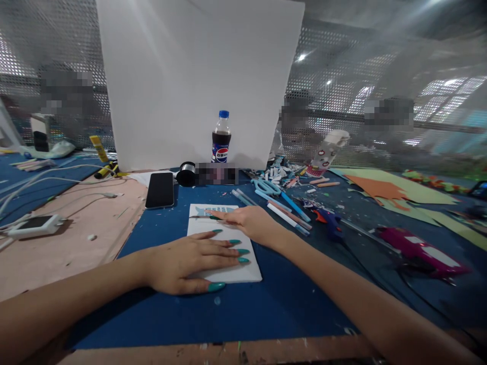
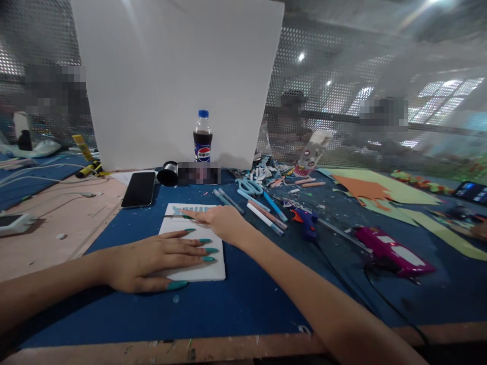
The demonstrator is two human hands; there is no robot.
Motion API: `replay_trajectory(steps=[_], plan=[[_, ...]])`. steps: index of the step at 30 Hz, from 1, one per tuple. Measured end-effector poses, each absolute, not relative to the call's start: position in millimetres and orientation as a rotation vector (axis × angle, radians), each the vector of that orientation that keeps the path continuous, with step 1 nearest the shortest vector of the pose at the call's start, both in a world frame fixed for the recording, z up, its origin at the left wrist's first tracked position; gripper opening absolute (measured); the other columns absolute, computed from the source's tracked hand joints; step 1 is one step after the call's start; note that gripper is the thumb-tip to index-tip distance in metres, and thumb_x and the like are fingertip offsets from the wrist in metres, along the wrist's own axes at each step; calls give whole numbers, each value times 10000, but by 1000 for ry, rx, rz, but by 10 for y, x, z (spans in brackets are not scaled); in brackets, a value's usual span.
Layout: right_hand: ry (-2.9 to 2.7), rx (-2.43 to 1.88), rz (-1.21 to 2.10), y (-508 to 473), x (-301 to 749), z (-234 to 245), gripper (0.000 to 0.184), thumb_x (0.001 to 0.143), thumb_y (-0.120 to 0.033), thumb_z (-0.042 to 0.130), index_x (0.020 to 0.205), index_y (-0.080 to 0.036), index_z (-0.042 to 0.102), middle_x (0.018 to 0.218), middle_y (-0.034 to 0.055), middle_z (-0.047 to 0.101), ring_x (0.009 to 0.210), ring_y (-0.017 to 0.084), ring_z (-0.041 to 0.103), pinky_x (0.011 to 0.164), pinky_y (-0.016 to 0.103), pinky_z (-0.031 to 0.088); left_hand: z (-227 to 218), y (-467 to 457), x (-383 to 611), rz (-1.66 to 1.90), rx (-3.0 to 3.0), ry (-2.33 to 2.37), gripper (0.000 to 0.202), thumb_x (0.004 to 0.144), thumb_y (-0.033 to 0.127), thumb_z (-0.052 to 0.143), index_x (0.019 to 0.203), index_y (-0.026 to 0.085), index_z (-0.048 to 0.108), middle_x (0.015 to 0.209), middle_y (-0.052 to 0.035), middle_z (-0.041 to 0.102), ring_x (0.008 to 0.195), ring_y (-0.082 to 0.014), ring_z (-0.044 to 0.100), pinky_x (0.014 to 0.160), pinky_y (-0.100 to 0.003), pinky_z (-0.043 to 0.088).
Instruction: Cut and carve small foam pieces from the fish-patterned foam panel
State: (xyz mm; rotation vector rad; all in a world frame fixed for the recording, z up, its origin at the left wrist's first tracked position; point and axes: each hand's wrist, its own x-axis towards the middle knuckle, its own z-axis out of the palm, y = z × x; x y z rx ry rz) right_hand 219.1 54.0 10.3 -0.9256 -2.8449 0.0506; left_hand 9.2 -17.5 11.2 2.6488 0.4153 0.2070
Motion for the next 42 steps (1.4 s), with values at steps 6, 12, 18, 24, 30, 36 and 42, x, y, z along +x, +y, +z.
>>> replay_trajectory(steps=[6,12,18,24,30,36,42], plan=[[-2873,-961,-7,529,2142,40,425,903,-240,391,1309,-364,406,843,17,689,716,143,611,574,183,374,96,-170,85,234,2640,419,588,863,286,461,1393,254,207,1410,-69,346,1310,-265,275,1083,-507,131],[-2872,-958,-60,534,2112,-15,483,881,-177,385,1330,-353,375,761,10,674,619,123,577,510,171,318,94,-168,80,205,2652,435,568,871,302,441,1391,242,220,1415,-78,336,1311,-264,273,1086,-497,129],[-2885,-943,-92,543,2117,-31,553,841,-133,406,1341,-361,350,725,4,658,598,119,561,489,174,303,103,-169,79,167,2653,451,566,876,320,422,1395,252,205,1429,-60,310,1323,-257,246,1093,-483,105],[-2899,-964,-135,547,2111,-27,572,826,-128,432,1331,-385,357,742,2,665,626,122,576,494,171,312,99,-165,82,157,2645,452,593,861,301,455,1395,248,201,1429,-59,309,1323,-253,247,1092,-489,101],[-2976,-1010,-204,522,2087,47,584,840,-126,404,1348,-397,306,850,-1,681,710,122,606,526,162,339,88,-159,82,188,2651,438,594,863,313,451,1397,245,200,1422,-59,325,1315,-258,265,1094,-476,104],[-3016,-1037,-355,537,2080,64,603,854,-135,392,1368,-404,231,866,0,677,691,117,604,513,157,317,115,-144,85,113,2661,462,587,870,367,430,1399,260,199,1435,-41,300,1321,-255,249,1101,-452,78],[-3061,-1013,-400,559,2071,76,624,847,-124,390,1391,-360,196,819,9,671,654,110,582,525,164,326,109,-132,97,131,2707,435,602,865,405,427,1401,267,191,1455,-24,243,1337,-263,195,1102,-450,40]])
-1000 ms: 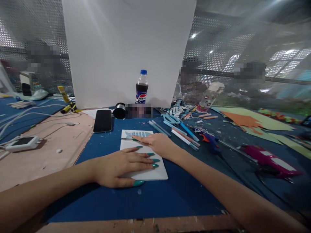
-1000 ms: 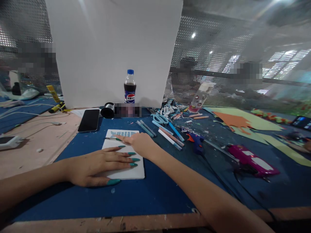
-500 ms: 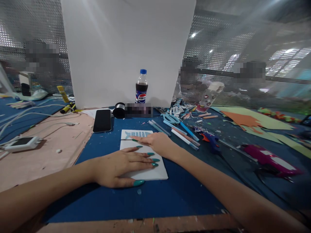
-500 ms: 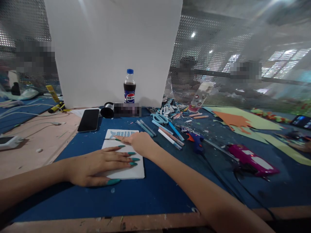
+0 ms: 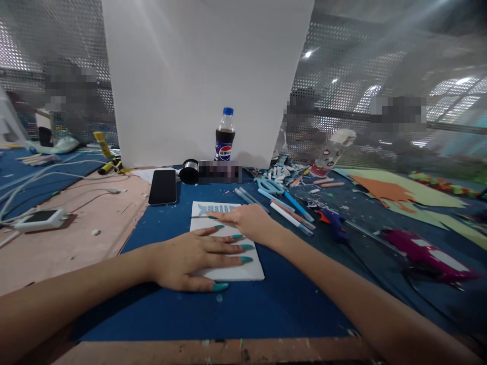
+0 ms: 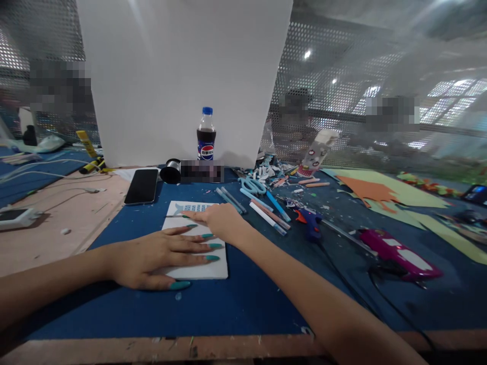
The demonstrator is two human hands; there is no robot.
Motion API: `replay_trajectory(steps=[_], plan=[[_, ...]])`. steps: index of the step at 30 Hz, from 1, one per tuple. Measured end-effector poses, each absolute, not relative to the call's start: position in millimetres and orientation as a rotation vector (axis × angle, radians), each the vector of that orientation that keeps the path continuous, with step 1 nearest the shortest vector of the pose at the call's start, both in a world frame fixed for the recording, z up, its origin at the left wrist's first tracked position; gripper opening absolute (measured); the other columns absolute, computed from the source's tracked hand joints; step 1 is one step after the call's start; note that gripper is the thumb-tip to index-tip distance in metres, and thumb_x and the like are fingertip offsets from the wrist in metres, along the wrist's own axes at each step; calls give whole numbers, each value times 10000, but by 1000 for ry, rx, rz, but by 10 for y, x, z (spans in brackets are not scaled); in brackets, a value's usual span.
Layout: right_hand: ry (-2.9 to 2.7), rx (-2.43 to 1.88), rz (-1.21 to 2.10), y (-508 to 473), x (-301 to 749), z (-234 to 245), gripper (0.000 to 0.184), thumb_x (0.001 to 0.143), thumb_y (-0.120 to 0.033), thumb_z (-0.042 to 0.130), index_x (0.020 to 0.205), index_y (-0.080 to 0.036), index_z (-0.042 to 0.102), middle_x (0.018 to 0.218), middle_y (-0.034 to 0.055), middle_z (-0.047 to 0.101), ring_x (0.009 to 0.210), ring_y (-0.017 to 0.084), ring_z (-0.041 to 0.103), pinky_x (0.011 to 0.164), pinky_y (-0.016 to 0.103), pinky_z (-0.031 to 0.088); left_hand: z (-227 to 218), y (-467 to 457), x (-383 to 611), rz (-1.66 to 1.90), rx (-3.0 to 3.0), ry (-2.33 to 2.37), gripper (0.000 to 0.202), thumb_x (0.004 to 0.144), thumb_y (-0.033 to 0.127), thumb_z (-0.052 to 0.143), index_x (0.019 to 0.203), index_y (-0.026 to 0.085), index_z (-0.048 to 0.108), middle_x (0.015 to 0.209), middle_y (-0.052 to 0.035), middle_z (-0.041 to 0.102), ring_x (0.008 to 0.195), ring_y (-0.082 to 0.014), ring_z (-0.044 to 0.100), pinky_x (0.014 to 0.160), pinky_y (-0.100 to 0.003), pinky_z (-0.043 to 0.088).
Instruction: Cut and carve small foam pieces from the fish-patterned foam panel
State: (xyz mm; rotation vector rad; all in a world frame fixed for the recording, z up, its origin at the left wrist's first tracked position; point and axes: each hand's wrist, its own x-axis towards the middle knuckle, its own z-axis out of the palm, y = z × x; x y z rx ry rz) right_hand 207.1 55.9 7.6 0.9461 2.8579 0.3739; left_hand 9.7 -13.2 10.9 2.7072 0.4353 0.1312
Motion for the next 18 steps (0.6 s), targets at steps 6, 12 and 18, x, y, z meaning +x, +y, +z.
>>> replay_trajectory(steps=[6,12,18], plan=[[2844,876,468,544,2044,105,693,822,-97,407,1406,-347,128,753,5,658,596,107,561,517,170,307,113,-119,107,80,2791,456,577,860,439,428,1384,272,251,1473,-22,176,1345,-266,160,1097,-459,1],[2845,858,528,563,2020,89,721,816,-92,410,1395,-391,100,763,-9,651,612,113,571,490,172,269,106,-121,111,97,2800,470,578,856,446,431,1382,296,245,1465,-13,214,1336,-268,197,1096,-459,61],[2816,847,494,589,2008,101,721,794,-91,431,1385,-399,156,721,-15,644,566,114,556,449,185,203,89,-118,112,104,2796,488,569,859,484,403,1379,306,252,1485,10,116,1350,-289,115,1094,-464,62]])
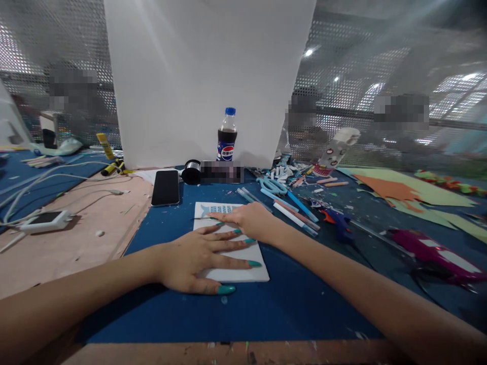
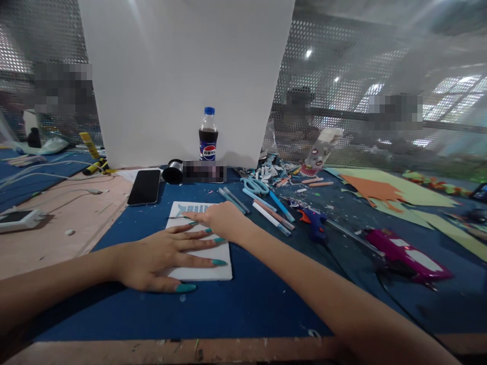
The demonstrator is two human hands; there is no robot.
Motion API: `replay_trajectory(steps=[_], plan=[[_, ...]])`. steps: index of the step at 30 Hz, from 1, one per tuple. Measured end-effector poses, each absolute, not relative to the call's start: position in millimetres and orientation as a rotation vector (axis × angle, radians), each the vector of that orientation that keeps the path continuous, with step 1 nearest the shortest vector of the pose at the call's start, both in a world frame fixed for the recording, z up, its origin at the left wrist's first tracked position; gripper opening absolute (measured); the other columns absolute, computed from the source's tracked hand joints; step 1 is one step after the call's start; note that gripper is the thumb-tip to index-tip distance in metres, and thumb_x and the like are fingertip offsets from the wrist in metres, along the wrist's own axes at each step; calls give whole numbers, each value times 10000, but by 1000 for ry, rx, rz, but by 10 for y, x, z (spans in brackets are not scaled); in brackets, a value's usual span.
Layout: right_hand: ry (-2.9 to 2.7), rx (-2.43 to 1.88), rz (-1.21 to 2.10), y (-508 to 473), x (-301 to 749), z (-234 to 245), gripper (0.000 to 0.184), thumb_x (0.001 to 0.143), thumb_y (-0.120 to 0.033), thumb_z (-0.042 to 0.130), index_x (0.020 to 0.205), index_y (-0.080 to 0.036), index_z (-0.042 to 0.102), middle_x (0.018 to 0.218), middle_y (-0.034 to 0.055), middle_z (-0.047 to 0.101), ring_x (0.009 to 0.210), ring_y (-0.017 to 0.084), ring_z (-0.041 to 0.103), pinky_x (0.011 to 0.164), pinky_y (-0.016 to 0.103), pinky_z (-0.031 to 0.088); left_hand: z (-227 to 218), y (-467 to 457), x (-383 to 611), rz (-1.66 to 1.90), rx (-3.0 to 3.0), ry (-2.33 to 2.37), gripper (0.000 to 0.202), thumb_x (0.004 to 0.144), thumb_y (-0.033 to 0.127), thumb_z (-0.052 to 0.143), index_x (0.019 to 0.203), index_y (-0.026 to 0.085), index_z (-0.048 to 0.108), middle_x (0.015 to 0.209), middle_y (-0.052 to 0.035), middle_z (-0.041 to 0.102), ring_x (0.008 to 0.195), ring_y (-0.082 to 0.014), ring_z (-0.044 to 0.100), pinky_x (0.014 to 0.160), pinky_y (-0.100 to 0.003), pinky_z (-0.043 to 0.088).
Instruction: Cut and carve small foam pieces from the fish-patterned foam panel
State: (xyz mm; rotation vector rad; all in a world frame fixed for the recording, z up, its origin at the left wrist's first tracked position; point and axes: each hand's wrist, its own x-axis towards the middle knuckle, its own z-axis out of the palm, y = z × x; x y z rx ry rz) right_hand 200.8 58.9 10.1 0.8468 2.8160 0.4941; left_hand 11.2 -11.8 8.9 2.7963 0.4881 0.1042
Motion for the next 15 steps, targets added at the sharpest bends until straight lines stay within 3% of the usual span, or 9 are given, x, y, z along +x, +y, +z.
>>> replay_trajectory(steps=[15], plan=[[2834,750,518,635,2072,127,707,807,-89,415,1389,-391,149,726,-11,644,506,95,512,438,192,172,107,-130,123,98,2751,545,513,888,453,364,1373,318,261,1473,18,188,1347,-262,158,1103,-449,67]])
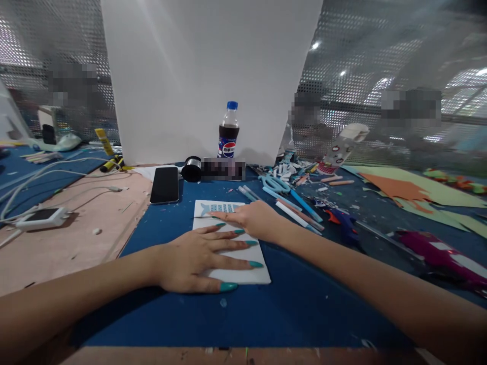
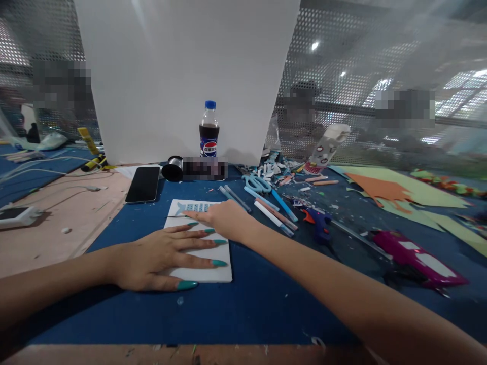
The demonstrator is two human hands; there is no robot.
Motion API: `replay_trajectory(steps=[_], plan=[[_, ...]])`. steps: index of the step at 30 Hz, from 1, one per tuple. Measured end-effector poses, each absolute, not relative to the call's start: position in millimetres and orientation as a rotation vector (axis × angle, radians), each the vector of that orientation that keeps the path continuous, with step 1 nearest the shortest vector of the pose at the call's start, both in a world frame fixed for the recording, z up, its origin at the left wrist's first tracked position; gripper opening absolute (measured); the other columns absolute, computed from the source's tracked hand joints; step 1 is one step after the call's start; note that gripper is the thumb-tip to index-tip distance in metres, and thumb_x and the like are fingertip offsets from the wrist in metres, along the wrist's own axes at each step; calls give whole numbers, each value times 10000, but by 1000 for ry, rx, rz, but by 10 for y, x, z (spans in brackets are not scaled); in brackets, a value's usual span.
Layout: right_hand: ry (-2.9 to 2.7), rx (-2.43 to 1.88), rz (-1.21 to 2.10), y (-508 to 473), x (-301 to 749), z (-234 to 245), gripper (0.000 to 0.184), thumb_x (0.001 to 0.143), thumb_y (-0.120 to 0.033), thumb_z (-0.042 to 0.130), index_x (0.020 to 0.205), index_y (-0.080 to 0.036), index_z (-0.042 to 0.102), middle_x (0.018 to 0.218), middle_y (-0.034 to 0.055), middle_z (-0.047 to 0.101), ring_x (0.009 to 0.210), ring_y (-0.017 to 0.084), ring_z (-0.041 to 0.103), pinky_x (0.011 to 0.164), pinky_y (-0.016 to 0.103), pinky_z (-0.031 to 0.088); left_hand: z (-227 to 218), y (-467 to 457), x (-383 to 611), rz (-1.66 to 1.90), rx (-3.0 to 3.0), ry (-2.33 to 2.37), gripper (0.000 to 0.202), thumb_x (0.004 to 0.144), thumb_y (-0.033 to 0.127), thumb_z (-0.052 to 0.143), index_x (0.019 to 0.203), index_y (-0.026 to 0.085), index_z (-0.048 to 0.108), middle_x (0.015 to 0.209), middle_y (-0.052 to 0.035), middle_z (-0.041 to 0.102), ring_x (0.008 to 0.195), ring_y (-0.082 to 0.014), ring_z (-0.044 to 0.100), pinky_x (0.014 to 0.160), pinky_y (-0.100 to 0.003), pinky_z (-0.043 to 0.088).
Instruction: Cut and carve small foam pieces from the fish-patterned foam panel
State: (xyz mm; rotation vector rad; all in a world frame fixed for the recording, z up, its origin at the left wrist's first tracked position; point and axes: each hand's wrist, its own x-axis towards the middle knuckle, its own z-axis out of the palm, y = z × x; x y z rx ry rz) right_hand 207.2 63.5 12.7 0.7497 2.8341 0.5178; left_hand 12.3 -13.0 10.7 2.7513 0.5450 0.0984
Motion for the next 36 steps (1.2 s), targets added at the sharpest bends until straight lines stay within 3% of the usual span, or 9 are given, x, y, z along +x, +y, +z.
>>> replay_trajectory(steps=[16,22,27,36], plan=[[2822,742,516,650,2141,136,695,809,-78,397,1389,-385,167,703,-8,632,423,59,377,455,198,149,87,-127,123,95,2717,566,529,878,458,390,1373,318,264,1475,27,180,1347,-276,148,1099,-455,100],[2778,741,525,636,2167,163,710,817,-67,387,1394,-389,128,693,-14,622,468,78,425,445,197,134,109,-128,135,23,2732,587,519,888,455,372,1375,323,249,1484,45,124,1357,-254,112,1102,-456,85],[2811,682,614,664,2233,155,714,826,-63,391,1406,-360,101,672,-19,612,433,67,377,452,197,159,107,-122,141,66,2717,584,518,883,455,386,1370,327,265,1476,32,172,1349,-273,144,1098,-466,101],[2872,676,527,720,2344,157,691,823,-68,401,1397,-369,164,727,-25,642,449,76,419,443,203,203,88,-123,142,96,2692,591,514,882,470,386,1366,341,268,1470,32,191,1340,-282,176,1095,-461,124]])
